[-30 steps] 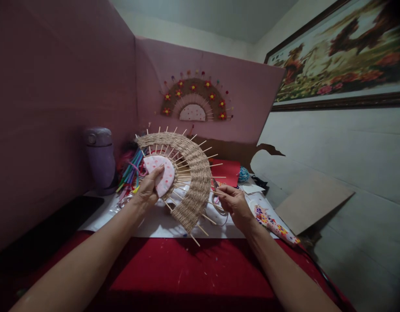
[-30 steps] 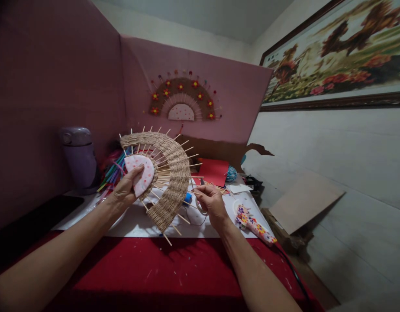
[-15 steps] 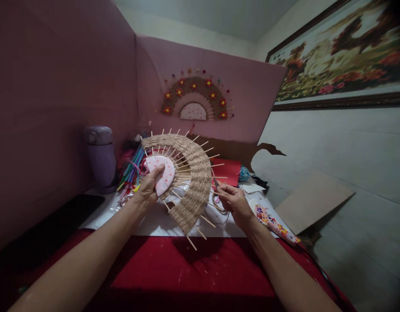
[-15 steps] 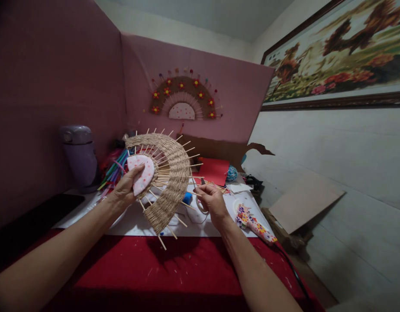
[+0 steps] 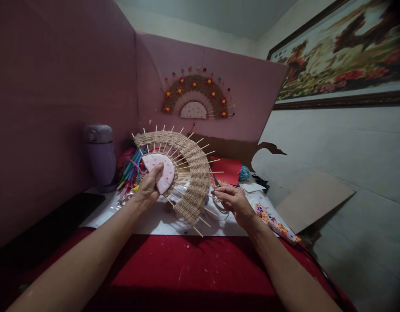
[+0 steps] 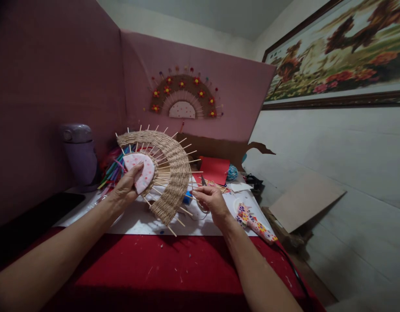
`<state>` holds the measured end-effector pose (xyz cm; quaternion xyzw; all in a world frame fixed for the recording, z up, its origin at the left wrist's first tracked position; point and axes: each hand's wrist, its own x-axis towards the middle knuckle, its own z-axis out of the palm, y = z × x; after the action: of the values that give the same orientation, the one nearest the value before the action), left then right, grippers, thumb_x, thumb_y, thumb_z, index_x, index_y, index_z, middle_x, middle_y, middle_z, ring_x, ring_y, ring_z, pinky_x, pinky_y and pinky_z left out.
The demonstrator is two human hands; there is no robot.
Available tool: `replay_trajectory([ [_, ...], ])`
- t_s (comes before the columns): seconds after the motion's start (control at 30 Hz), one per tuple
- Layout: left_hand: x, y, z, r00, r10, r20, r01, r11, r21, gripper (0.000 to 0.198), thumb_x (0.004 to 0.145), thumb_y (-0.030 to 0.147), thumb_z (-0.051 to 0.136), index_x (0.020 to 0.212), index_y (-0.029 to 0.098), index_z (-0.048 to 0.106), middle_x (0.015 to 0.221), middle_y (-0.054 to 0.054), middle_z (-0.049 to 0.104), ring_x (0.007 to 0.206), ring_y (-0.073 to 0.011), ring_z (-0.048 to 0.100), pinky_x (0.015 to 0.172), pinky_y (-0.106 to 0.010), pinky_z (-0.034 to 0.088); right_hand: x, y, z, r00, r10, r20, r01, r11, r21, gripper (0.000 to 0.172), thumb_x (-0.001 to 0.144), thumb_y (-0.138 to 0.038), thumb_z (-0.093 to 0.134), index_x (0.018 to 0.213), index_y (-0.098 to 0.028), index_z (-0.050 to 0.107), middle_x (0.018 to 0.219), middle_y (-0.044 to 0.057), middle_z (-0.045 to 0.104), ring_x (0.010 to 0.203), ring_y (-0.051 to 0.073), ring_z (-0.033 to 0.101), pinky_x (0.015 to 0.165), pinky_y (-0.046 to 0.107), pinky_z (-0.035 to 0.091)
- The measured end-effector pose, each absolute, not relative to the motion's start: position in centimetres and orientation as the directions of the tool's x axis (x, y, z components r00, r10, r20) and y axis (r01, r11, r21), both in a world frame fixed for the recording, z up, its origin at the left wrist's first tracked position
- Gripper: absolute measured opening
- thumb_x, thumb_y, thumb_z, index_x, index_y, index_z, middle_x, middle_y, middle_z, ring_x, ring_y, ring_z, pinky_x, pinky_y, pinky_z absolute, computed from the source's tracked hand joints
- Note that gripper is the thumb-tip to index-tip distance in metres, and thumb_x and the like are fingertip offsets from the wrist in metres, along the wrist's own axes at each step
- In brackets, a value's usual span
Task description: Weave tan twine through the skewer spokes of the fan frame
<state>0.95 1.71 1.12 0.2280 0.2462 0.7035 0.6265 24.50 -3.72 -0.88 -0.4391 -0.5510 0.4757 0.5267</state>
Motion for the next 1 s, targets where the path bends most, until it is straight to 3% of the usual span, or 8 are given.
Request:
replay_trajectory([
  [0.13, 0.9, 1.9, 0.9, -0.158, 0.987, 0.018, -0.782, -0.136, 0.608, 0.012, 0.073, 0.012, 0.062, 0.084, 0.01, 0.062, 0.069, -0.006, 0.068, 0.057, -0.0136, 0.063, 0.057, -0.026, 0.055, 24.8, -3.6, -0.8, -0.017, 0.987, 0.161, 0.054, 0.161, -0.985, 0.026, 0.064, -0.037, 0.067, 0.074, -0.013, 0.069, 0.049, -0.003, 0.044, 0.041, 0.004, 0.029, 0.038, 0.019, 0.017],
  [0.23, 0.9, 2.0, 0.8, -0.196, 0.98, 0.018, -0.778, -0.166, 0.606, 0.012, 0.071, 0.011, 0.064, 0.082, 0.012, 0.062, 0.067, -0.003, 0.068, 0.054, -0.0113, 0.062, 0.055, -0.022, 0.055, 24.9, -3.3, -1.1, 0.05, 0.951, 0.307, 0.19, 0.292, -0.937, 0.026, 0.065, -0.039, 0.065, 0.069, -0.013, 0.069, 0.052, 0.0, 0.051, 0.045, 0.007, 0.04, 0.042, 0.021, 0.028],
  [0.33, 1.0, 2.0, 0.8, -0.195, 0.98, 0.043, -0.768, -0.18, 0.614, 0.01, 0.07, 0.011, 0.064, 0.08, 0.012, 0.062, 0.065, -0.002, 0.067, 0.052, -0.0106, 0.061, 0.052, -0.02, 0.053, 24.8, -3.3, -1.5, 0.091, 0.848, 0.522, 0.412, 0.445, -0.795, 0.023, 0.07, -0.037, 0.062, 0.067, -0.015, 0.067, 0.062, 0.003, 0.06, 0.058, 0.013, 0.052, 0.055, 0.025, 0.039],
  [0.43, 1.1, 1.8, 0.7, -0.192, 0.98, 0.059, -0.762, -0.187, 0.619, 0.011, 0.069, 0.011, 0.065, 0.08, 0.011, 0.063, 0.066, -0.003, 0.068, 0.053, -0.0112, 0.061, 0.053, -0.021, 0.053, 24.6, -3.8, -1.7, 0.067, 0.74, 0.669, 0.595, 0.508, -0.623, 0.02, 0.076, -0.033, 0.058, 0.07, -0.017, 0.067, 0.066, 0.004, 0.063, 0.062, 0.015, 0.054, 0.06, 0.026, 0.041],
  [0.57, 1.3, 1.7, 0.6, -0.193, 0.979, 0.066, -0.751, -0.19, 0.632, 0.016, 0.066, 0.014, 0.069, 0.08, 0.01, 0.063, 0.069, -0.005, 0.068, 0.055, -0.0122, 0.061, 0.054, -0.022, 0.053, 24.0, -4.5, -1.6, -0.073, 0.644, 0.761, 0.7, 0.577, -0.421, 0.016, 0.079, -0.028, 0.055, 0.073, -0.018, 0.066, 0.067, 0.004, 0.063, 0.062, 0.014, 0.054, 0.061, 0.026, 0.04],
  [0.67, 1.3, 1.9, 0.4, -0.195, 0.978, 0.08, -0.736, -0.2, 0.647, 0.016, 0.066, 0.016, 0.07, 0.078, 0.009, 0.063, 0.069, -0.005, 0.068, 0.055, -0.0124, 0.061, 0.052, -0.021, 0.053, 23.7, -4.8, -1.6, -0.182, 0.618, 0.765, 0.698, 0.63, -0.342, 0.014, 0.08, -0.023, 0.053, 0.078, -0.019, 0.066, 0.068, 0.003, 0.064, 0.06, 0.013, 0.055, 0.06, 0.025, 0.039],
  [0.87, 1.1, 2.1, 0.2, -0.182, 0.979, 0.088, -0.755, -0.197, 0.626, 0.015, 0.067, 0.016, 0.069, 0.079, 0.011, 0.063, 0.068, -0.003, 0.067, 0.055, -0.0118, 0.061, 0.054, -0.022, 0.054, 23.9, -4.9, -1.8, -0.207, 0.613, 0.763, 0.685, 0.648, -0.334, 0.016, 0.077, -0.018, 0.053, 0.086, -0.018, 0.066, 0.07, 0.003, 0.064, 0.057, 0.011, 0.052, 0.058, 0.024, 0.038],
  [1.0, 1.0, 2.1, 0.3, -0.156, 0.986, 0.055, -0.769, -0.156, 0.62, 0.019, 0.068, 0.016, 0.068, 0.086, 0.013, 0.063, 0.071, -0.004, 0.069, 0.057, -0.013, 0.063, 0.059, -0.024, 0.055, 23.9, -4.9, -1.8, -0.115, 0.663, 0.74, 0.643, 0.617, -0.453, 0.015, 0.077, -0.021, 0.053, 0.082, -0.016, 0.066, 0.061, 0.001, 0.059, 0.051, 0.01, 0.047, 0.051, 0.023, 0.036],
])
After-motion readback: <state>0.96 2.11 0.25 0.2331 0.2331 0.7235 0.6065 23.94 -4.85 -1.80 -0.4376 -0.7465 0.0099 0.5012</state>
